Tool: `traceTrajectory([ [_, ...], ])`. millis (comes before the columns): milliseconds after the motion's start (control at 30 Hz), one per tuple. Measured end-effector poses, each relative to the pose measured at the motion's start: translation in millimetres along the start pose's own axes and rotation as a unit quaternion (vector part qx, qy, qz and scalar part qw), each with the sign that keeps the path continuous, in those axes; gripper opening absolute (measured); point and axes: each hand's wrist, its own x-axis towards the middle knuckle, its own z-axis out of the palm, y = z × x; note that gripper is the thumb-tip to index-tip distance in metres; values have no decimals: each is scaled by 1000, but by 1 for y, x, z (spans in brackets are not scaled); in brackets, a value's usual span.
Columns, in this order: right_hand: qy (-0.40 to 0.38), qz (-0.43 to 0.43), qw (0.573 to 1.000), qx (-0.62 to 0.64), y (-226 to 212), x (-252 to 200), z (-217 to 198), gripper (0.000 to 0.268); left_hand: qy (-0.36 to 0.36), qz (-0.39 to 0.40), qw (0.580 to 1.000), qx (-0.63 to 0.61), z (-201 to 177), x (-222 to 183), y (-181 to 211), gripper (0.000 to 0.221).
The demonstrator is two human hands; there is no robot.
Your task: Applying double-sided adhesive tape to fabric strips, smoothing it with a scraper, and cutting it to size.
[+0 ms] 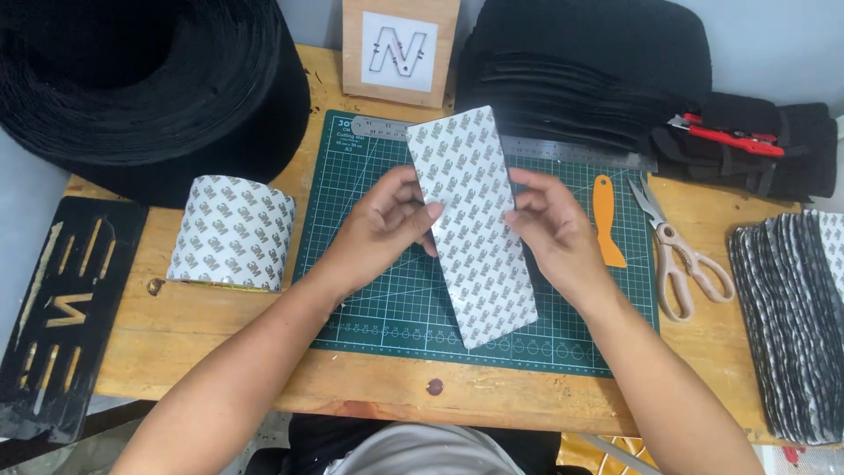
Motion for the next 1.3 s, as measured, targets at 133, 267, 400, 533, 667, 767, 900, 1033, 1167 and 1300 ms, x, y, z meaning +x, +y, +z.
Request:
traceTrajectory([
  [133,-1,40,999,-37,1,-1,3,46,-18,25,1000,1,4,-2,-4,40],
  [267,-12,95,993,-61,-9,-2,6,47,-62,56,996,-24,9,-5,1,45],
  [400,-23,122,991,-44,-16,-1,7,45,-84,51,995,-33,13,-7,5,52],
  [533,-22,131,991,-35,-18,-1,10,45,-85,48,995,-27,12,-7,5,53],
  [667,-6,123,992,-41,-14,0,7,45,-64,44,997,-28,7,-5,-2,50],
  [767,4,79,994,-80,-6,0,-2,45,4,23,1000,-12,1,-4,-1,44],
  [900,15,15,990,-140,-7,0,-13,43,109,-2,994,14,-3,1,10,30],
  [1033,20,-24,988,-148,-6,2,-17,45,136,-1,991,6,-2,2,11,27],
  [1167,-43,33,989,-139,-17,5,-37,42,224,-24,974,-19,-2,4,22,19],
  [1300,-62,87,990,-87,-16,13,-57,47,296,-46,953,-47,-8,8,16,18],
])
